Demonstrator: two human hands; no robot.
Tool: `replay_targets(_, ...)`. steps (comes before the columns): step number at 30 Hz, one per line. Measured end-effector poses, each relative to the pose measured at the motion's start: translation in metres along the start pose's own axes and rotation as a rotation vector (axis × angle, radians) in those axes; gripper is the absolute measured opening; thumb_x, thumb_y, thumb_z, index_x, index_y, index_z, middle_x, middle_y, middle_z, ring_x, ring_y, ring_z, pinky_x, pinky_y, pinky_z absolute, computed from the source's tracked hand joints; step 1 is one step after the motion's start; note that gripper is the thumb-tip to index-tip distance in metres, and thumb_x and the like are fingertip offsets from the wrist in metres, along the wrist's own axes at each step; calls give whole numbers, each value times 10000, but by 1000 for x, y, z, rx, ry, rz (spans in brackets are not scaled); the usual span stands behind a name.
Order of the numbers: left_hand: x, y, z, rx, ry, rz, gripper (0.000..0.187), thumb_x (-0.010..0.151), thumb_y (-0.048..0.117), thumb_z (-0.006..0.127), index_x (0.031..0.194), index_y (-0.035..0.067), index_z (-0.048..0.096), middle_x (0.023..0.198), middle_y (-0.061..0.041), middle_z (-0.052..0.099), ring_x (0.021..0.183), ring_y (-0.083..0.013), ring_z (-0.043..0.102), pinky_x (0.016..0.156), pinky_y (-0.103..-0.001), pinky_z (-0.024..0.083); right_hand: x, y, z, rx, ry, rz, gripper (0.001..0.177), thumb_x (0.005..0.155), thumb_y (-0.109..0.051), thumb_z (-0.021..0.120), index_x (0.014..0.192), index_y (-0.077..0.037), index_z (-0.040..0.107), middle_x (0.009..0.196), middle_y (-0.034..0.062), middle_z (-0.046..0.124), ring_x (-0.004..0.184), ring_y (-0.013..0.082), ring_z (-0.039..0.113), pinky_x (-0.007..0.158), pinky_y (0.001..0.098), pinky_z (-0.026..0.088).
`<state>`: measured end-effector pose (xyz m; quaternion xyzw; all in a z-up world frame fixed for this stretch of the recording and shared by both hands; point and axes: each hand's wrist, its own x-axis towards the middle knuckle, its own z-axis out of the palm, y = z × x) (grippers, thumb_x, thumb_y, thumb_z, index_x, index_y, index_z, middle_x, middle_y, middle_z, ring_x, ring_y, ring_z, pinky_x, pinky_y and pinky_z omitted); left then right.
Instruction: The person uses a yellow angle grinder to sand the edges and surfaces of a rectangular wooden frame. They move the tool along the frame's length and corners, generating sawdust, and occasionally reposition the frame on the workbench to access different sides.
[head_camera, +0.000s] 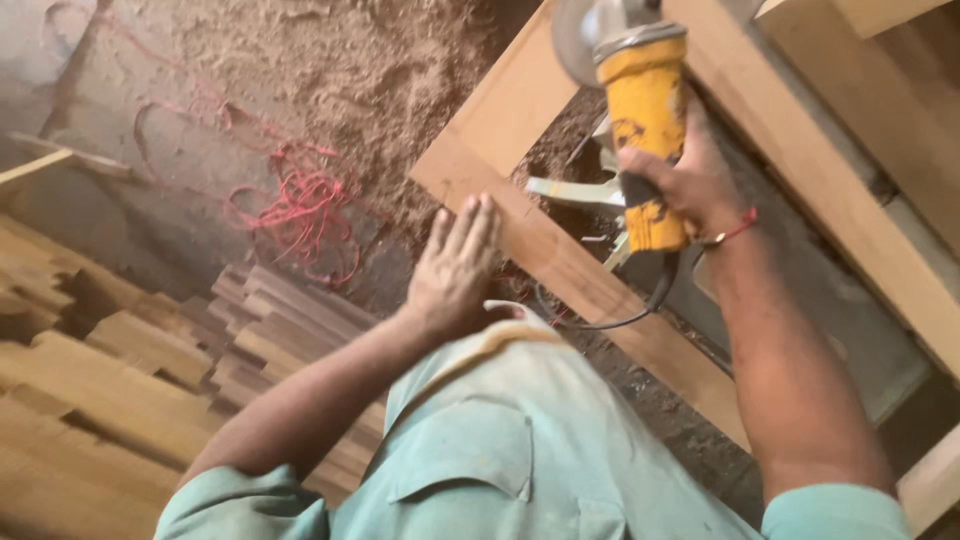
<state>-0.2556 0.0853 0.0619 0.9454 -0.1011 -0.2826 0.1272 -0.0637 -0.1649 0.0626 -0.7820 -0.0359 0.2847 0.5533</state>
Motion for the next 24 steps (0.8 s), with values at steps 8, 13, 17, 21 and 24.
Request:
replay_targets(8,6,83,64,-2145,288,-196,699,1040,482,623,1451,-31,388,1343,-203,516,1259,-306,520,1095,-450,431,-79,7,75,-507,-192,-83,994,815,-444,842,1606,-125,332,1455,201,593,1317,321,603,1101,435,478)
replay_targets(13,3,134,66,-2317,99,-255,478,983,415,615,1331,101,522,1230,-76,636,1130,-219,630,932,-414,541,-159,44,57,-400,-156,-387,1014,792,-230,842,1638,-109,297,1560,245,532,1423,379,557,1159,447,477)
replay_targets(17,-1,204,88,-2042,-318,-353,494,960,433,589,1334,117,521,1220,-61,654,1067,-202,634,851,-363,556,-239,87,3,-352,-115,91,1052,750,-308,824,1630,-148,270,1376,141,658,1237,309,667,1037,411,532)
replay_targets(21,8,303,140,-1944,-527,-72,564,1013,431,591,1386,12,537,1215,-134,657,1042,-247,639,860,-378,552,-340,143,-70,-258,26,32,1027,771,-294,843,1605,-86,280,1437,170,617,1308,299,634,1070,416,503)
replay_targets(24,5,385,172,-1730,-718,-23,600,989,463,568,1412,43,493,1258,-131,666,1091,-229,655,924,-371,573,-425,193,-112,-186,137,92,1055,777,-293,846,1610,-60,241,1495,195,548,1366,311,575,1099,416,476)
